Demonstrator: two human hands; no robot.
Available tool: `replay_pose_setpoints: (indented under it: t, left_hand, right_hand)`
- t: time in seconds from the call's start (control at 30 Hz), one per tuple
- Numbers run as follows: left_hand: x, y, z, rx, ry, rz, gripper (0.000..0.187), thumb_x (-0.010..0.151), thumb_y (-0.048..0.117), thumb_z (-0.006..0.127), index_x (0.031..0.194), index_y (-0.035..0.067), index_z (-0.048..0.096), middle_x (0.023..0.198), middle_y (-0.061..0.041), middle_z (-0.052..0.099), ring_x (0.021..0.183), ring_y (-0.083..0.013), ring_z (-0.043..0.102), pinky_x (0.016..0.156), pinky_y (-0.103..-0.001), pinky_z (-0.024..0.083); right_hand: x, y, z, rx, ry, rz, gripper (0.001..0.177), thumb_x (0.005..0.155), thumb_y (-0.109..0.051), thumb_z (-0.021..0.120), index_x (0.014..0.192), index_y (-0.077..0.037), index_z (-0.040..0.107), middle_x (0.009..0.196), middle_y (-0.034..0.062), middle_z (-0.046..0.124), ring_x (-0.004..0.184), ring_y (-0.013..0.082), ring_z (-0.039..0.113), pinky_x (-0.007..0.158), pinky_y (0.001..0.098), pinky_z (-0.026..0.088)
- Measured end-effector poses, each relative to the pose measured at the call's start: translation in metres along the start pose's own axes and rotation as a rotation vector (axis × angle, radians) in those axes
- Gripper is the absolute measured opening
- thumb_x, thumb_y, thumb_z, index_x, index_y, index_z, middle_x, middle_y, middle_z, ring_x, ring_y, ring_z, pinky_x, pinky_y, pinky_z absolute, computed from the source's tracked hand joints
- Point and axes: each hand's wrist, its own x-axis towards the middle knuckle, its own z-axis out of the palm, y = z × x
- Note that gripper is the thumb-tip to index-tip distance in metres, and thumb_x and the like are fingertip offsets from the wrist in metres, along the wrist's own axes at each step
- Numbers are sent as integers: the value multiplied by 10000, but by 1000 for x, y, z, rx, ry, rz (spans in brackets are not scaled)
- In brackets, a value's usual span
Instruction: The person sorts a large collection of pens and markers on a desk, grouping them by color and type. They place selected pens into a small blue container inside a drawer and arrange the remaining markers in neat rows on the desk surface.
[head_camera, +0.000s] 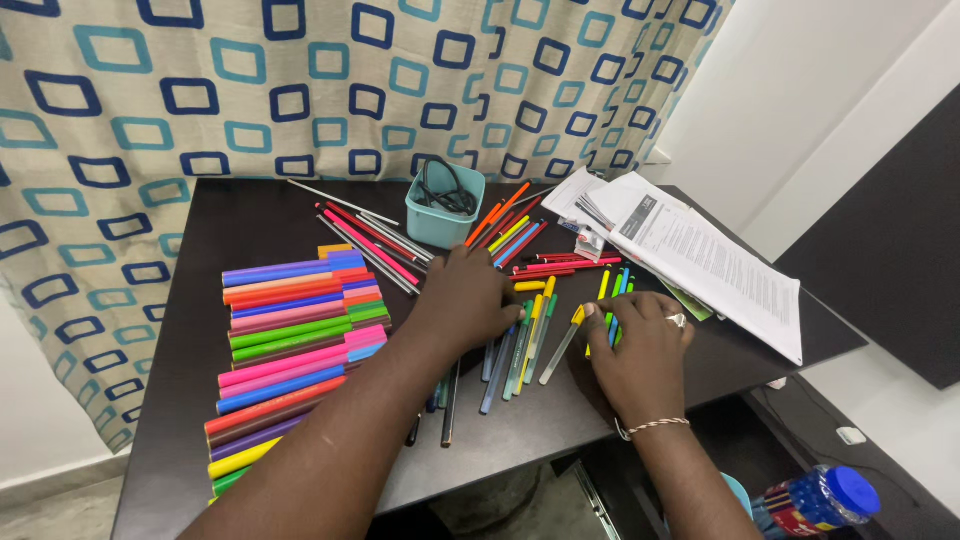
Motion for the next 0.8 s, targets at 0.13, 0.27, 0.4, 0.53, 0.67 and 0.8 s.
replay_pose_setpoints:
  t: [0.13, 0.27, 0.4, 0.53, 0.67, 0.8]
  left_hand:
    - [0, 1, 0, -51, -19, -24, 221, 739, 375, 803, 871, 202, 839, 1042, -74, 684, 1180, -313, 539, 997, -533, 414]
    - [14, -6, 10, -243, 2, -118, 235, 718, 377, 834, 825, 167, 834, 839, -61, 715, 907, -275, 656, 861, -457, 514]
    - [36, -33, 3, -746, 11, -273, 392, 852, 453, 777, 826, 63, 800, 655, -54, 684, 631, -200, 654, 651, -392, 531]
    - [32, -60, -12, -1473, 88, -537, 378, 930, 409, 701, 893, 36, 652, 715, -65, 617, 582, -205, 560, 552, -363, 476]
    - [35, -80, -14, -1893, 248, -569, 270, 980, 302, 650, 960, 33, 636, 819, -76, 651, 618, -160, 621, 565, -296, 549]
    - [37, -96, -3, -2029, 323, -584, 268, 1032, 291, 619, 959, 34, 627, 788, -23, 590, 558, -80, 513, 464, -209, 438]
  right_hand:
    - [0, 3, 2, -26, -13, 15, 250, 925, -339, 660, 954, -124, 785, 1085, 82, 689, 1218, 354, 537, 1027, 534, 333]
    - [-1, 6, 5, -26, -4, 20, 244, 922, -337, 665, 937, -122, 779, 1062, 80, 697, 1208, 357, 550, 1032, 534, 343]
    - [-2, 9, 4, 17, 28, 46, 231, 938, -327, 668, 953, -122, 773, 1069, 80, 700, 1210, 363, 548, 1016, 542, 346]
    - [-1, 7, 3, 64, 128, -22, 224, 958, -309, 689, 938, -101, 768, 1033, 103, 710, 1143, 386, 592, 1003, 531, 386]
    - [12, -20, 5, 127, 101, -20, 234, 918, -324, 698, 875, -113, 790, 947, 112, 725, 1031, 395, 644, 956, 494, 438]
    - [33, -70, 8, -2, -284, 149, 338, 909, -468, 676, 901, -155, 806, 959, 97, 750, 1060, 367, 665, 991, 481, 473]
